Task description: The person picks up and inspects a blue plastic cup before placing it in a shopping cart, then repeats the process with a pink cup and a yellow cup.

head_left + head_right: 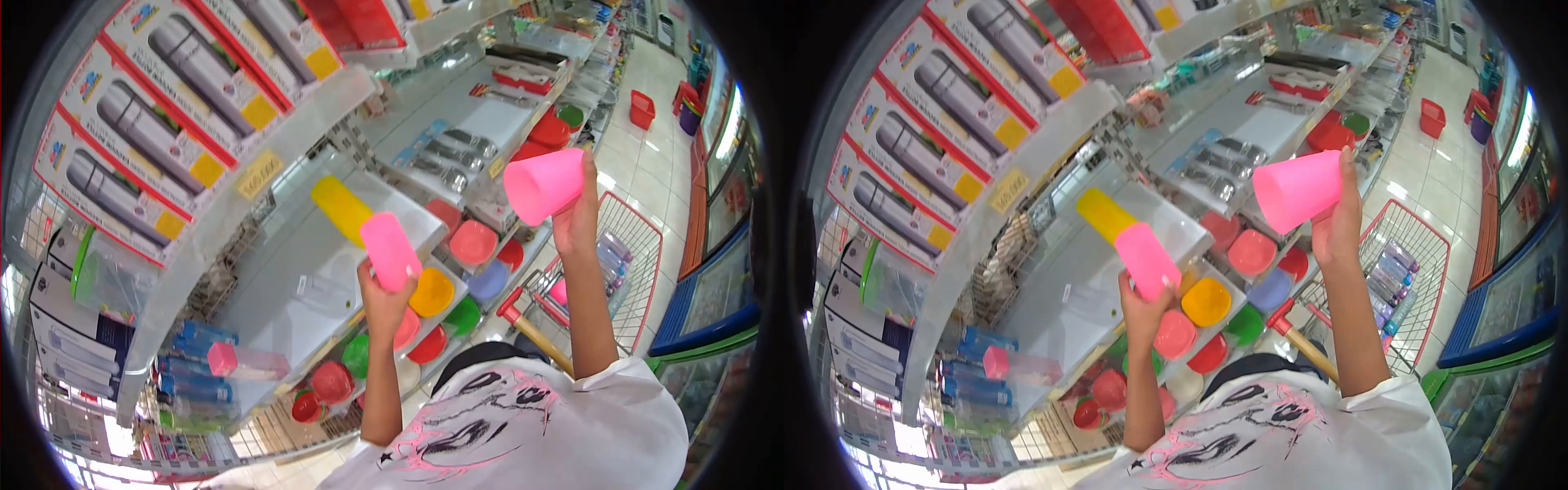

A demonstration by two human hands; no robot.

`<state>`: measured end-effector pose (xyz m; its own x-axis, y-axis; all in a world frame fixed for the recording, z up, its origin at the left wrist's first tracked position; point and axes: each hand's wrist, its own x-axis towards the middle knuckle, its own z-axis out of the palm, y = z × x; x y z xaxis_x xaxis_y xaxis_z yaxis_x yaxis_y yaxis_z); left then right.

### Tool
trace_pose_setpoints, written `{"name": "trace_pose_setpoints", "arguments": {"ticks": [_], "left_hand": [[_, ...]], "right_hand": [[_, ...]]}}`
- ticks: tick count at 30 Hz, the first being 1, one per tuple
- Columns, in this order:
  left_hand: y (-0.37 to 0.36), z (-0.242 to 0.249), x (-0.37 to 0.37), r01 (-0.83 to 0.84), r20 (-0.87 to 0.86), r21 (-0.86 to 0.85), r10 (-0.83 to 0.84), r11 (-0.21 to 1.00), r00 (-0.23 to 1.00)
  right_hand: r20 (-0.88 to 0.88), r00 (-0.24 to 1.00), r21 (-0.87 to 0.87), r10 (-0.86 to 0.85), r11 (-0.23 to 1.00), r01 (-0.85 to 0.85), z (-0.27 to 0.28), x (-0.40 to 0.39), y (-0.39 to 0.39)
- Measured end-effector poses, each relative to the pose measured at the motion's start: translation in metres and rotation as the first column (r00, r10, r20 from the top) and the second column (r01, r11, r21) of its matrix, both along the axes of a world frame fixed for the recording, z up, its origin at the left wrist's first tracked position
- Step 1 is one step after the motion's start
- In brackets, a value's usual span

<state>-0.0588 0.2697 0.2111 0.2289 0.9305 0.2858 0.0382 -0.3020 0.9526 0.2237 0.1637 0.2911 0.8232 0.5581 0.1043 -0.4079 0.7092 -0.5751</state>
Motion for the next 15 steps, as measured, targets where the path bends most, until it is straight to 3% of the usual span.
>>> {"name": "trace_pose_setpoints", "arguments": {"ticks": [3,5,6,8,12,14,15], "left_hand": [[0.023,0.010,0.005,-0.065,-0.143,-0.010,0.063,0.998,0.988],[0.039,0.003,0.005,-0.102,-0.344,0.187,0.162,0.977,0.925],[0.040,0.003,0.006,-0.096,-0.345,0.185,0.156,0.978,0.926],[0.041,0.006,0.008,-0.211,-0.532,0.243,0.312,0.947,0.788],[0.050,-0.001,0.003,-0.187,-0.468,0.161,0.242,0.969,0.850],[0.051,0.001,0.002,-0.082,-0.338,0.150,0.129,0.985,0.932],[0.050,0.002,0.002,-0.073,-0.343,0.146,0.120,0.987,0.932]], "right_hand": [[-0.151,0.980,0.016,0.130,0.992,-0.129,-0.025,-0.012,-0.006],[-0.205,0.953,0.040,0.225,0.974,-0.221,-0.041,-0.020,-0.017],[-0.250,0.916,0.071,0.312,0.950,-0.304,-0.050,-0.022,-0.024],[-0.287,0.896,0.076,0.339,0.941,-0.331,-0.069,-0.021,-0.036],[-0.383,0.864,0.012,0.326,0.937,-0.349,-0.082,-0.028,-0.063],[-0.436,0.879,-0.161,0.193,0.944,-0.287,-0.080,-0.033,-0.078],[-0.441,0.879,-0.164,0.184,0.946,-0.281,-0.088,-0.033,-0.082]]}}
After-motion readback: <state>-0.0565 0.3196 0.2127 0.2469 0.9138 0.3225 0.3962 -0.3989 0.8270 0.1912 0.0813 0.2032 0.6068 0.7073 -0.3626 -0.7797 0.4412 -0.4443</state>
